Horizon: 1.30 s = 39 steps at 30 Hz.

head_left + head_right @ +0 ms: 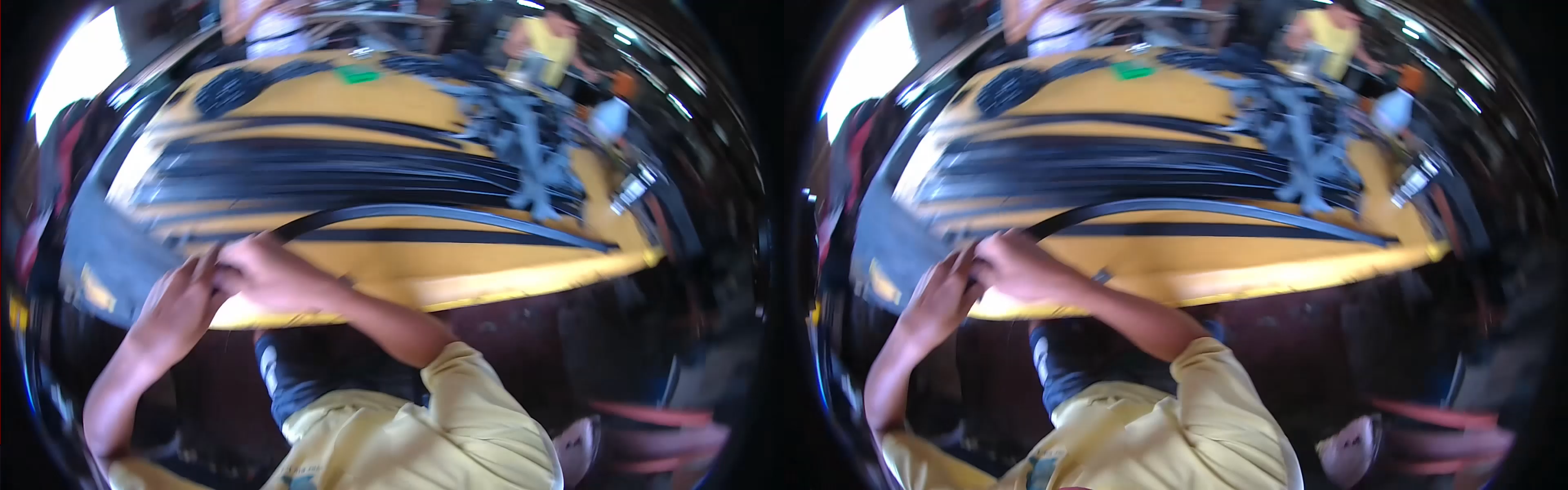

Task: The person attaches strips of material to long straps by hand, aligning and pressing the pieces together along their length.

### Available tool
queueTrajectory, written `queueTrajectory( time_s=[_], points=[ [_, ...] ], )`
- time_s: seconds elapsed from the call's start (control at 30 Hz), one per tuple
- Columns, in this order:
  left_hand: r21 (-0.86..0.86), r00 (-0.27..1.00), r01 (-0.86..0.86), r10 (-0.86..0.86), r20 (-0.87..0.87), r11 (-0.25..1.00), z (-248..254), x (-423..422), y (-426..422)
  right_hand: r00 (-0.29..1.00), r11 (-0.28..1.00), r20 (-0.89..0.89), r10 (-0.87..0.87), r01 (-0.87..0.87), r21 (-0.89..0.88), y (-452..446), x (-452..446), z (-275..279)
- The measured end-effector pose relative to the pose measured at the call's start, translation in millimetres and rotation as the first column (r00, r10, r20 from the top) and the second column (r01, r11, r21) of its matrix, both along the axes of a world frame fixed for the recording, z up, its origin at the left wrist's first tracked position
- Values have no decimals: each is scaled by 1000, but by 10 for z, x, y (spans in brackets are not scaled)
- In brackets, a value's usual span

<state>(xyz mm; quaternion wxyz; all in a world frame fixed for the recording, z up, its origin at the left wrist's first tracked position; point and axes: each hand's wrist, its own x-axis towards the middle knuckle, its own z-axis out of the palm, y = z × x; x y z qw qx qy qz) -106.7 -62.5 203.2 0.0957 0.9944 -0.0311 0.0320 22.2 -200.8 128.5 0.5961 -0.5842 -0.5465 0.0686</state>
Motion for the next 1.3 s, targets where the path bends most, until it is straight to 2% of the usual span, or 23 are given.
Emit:
queueTrajectory(
  time_s=[0.03, 0.07, 0.1, 0.17, 0.23, 0.3, 0.33, 0.37, 0.4, 0.47, 0.57, 0.63, 0.67, 0.7, 0.73, 0.77, 0.87, 0.93, 1.03, 1.07, 1.17, 1.23, 1.3],
  points=[
    [58, 990, 81, -87, 115, 995, 8, 36, 8, 998, 997, 42, -54, 56, -47, -92, 33, 68],
    [72, 985, 76, -87, 152, 994, 42, 50, -32, 991, 991, 98, -96, 104, -82, -178, 52, 149],
    [100, 985, 85, -99, 141, 991, 130, 31, -68, 991, 993, 90, -96, 102, -65, -260, 64, 198],
    [166, 955, 114, -154, 253, 980, 188, -12, -159, 998, 996, 47, -34, 38, -82, -443, 89, 265],
    [275, 932, 235, -296, 208, 933, 217, -112, -186, 997, 997, 72, 43, -38, -68, -690, -11, 355],
    [283, 926, 295, -346, 150, 913, 275, -286, -288, 963, 998, 268, -37, 47, -31, -871, -163, 303],
    [282, 944, 296, -324, 57, 913, 336, -399, -328, 966, 997, 258, -8, 28, -75, -1016, -183, 405],
    [286, 902, 330, -390, 185, 899, 340, -442, -336, 971, 992, 239, 24, 6, -123, -1140, -207, 501],
    [294, 917, 296, -356, 179, 909, 378, -470, -297, 976, 997, 218, 2, 16, -81, -1216, -170, 502],
    [288, 951, 223, -272, 145, 931, 428, -515, -128, 987, 991, 161, -14, 34, -127, -1417, 6, 471],
    [402, 943, 168, -266, 201, 900, 404, -506, 314, 968, 973, 230, -96, 140, -185, -1861, 408, 300],
    [430, 927, 130, -263, 266, 893, 200, -593, 944, 942, 914, 282, -180, 266, -305, -2310, 672, 159],
    [537, 886, 102, -323, 334, 837, 135, -661, 1394, 936, 901, 211, -282, 334, -276, -2548, 756, 62],
    [422, 953, 83, -196, 232, 903, 175, -744, 1787, 915, 879, 135, -381, 403, -254, -2791, 820, -29],
    [604, 894, 22, -286, 345, 797, 87, -834, 2147, 893, 839, 95, -439, 446, -313, -3045, 869, -72],
    [543, 931, 40, -229, 285, 838, 135, -866, 2397, 865, 792, 63, -497, 482, -374, -3302, 926, -106],
    [680, 928, -23, -237, 288, 733, -32, -923, 3561, 771, 695, -14, -637, 566, -444, -3998, 1060, -413],
    [623, 954, -11, -178, 241, 782, -95, -864, 3939, 693, 640, -112, -712, 575, -510, -4271, 1024, -481],
    [558, 982, -12, -95, 164, 830, -229, -599, 4176, 699, 634, -128, -704, 537, -557, -4262, 864, -486],
    [597, 977, -29, -103, 186, 802, -318, -492, 4227, 708, 601, -69, -703, 540, -588, -4214, 795, -435],
    [619, 970, -26, -129, 204, 785, -447, -165, 4127, 694, 621, -116, -711, 541, -567, -3997, 610, -442],
    [627, 990, -138, 89, 109, 767, -496, 15, 3845, 693, 613, -91, -715, 560, -557, -3873, 482, -484],
    [677, 988, -152, 94, 122, 720, -895, 136, 3935, 718, 651, -113, -687, 539, -535, -3798, 418, -701]
  ],
)
